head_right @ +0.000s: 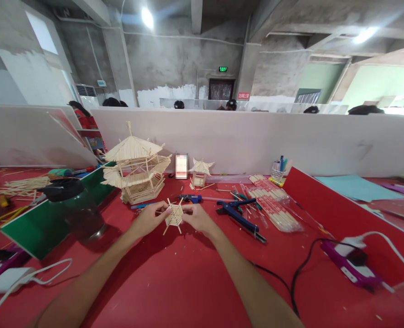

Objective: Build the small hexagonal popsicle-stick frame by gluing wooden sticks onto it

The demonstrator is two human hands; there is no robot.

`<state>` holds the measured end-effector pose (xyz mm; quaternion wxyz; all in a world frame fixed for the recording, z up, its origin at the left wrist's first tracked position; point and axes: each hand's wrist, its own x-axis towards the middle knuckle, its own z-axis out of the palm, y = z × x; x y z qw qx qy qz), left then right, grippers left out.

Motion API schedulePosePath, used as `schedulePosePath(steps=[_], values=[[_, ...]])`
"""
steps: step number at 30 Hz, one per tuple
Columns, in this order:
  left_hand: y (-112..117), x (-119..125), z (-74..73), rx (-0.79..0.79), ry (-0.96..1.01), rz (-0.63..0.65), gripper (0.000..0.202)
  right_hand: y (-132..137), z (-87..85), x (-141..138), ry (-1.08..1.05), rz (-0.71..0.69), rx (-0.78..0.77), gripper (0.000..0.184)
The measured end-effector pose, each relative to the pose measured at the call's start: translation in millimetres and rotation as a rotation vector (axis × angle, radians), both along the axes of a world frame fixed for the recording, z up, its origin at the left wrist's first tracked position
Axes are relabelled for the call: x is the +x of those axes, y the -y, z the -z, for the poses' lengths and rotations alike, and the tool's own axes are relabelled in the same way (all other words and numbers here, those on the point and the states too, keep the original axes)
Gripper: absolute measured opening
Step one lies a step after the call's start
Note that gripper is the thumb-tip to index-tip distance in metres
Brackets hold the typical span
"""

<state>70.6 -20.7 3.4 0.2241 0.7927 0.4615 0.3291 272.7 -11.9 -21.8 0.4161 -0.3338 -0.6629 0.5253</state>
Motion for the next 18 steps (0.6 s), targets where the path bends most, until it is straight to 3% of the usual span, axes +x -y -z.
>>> schedulePosePath(steps=[7,18], values=[[-6,-3,5.4,-0.06,0.072,0.021,0.032,2,-3.9,0,-0.06,-0.049,-0.047,0.034],[-14,-15,6.6,-0.147,0.053,0.062,0.038,-4,7.0,8,-0.054,0.056,-0.176,0.037]])
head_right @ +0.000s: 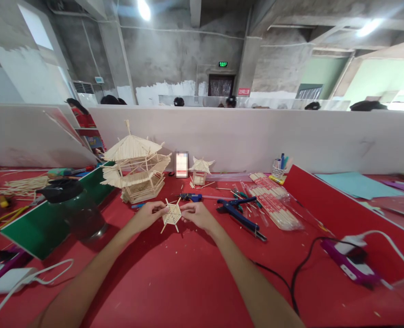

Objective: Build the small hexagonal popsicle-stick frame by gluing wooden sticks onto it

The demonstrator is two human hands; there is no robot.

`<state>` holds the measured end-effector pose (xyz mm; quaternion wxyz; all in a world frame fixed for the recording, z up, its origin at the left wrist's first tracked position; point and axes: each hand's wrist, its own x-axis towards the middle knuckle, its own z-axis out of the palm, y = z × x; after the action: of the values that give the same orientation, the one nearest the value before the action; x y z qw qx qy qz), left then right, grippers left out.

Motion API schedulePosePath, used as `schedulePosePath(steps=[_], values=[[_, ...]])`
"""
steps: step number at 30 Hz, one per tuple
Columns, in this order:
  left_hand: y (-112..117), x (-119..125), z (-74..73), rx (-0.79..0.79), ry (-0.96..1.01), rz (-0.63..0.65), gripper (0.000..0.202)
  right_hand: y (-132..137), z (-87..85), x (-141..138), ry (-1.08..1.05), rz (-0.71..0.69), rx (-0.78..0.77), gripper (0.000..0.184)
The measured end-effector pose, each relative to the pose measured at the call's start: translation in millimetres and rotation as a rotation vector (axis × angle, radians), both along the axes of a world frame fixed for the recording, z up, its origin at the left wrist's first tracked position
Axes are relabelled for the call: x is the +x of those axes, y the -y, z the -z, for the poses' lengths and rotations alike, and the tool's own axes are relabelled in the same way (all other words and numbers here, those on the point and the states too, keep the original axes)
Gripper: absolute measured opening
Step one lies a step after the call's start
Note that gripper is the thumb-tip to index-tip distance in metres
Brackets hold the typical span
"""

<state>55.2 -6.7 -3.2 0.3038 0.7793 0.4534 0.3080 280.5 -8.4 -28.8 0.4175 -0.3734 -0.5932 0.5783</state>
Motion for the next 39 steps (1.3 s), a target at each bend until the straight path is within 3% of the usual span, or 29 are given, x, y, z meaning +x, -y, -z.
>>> schedulePosePath(steps=[11,24,30,32,34,39], values=[[6,3,4.8,-0.025,0.019,-0.015,0.03,0,8.1,-3,0.103,0.116,0.08,0.028],[24,0,-0.6,-0.227,0.068,-0.054,0.031,24,-1.7,-10,0.122,0.113,-0.033,0.022],[28,-3,-8.1,-0.317,0.003,-0.069,0.032,36,-5.9,-15,0.031,0.03,-0.172,0.031],[27,-7,-7.0,-0.331,-0.027,-0.08,0.033,39,-7.5,-15,0.064,0.048,-0.18,0.024],[25,-15,-1.3,-0.24,-0.11,-0.132,0.033,41,-7.5,-14,0.18,0.099,-0.143,0.016],[13,-46,20.8,0.308,-0.361,-0.353,0.026,44,7.7,-11,0.459,0.103,0.038,0.018]])
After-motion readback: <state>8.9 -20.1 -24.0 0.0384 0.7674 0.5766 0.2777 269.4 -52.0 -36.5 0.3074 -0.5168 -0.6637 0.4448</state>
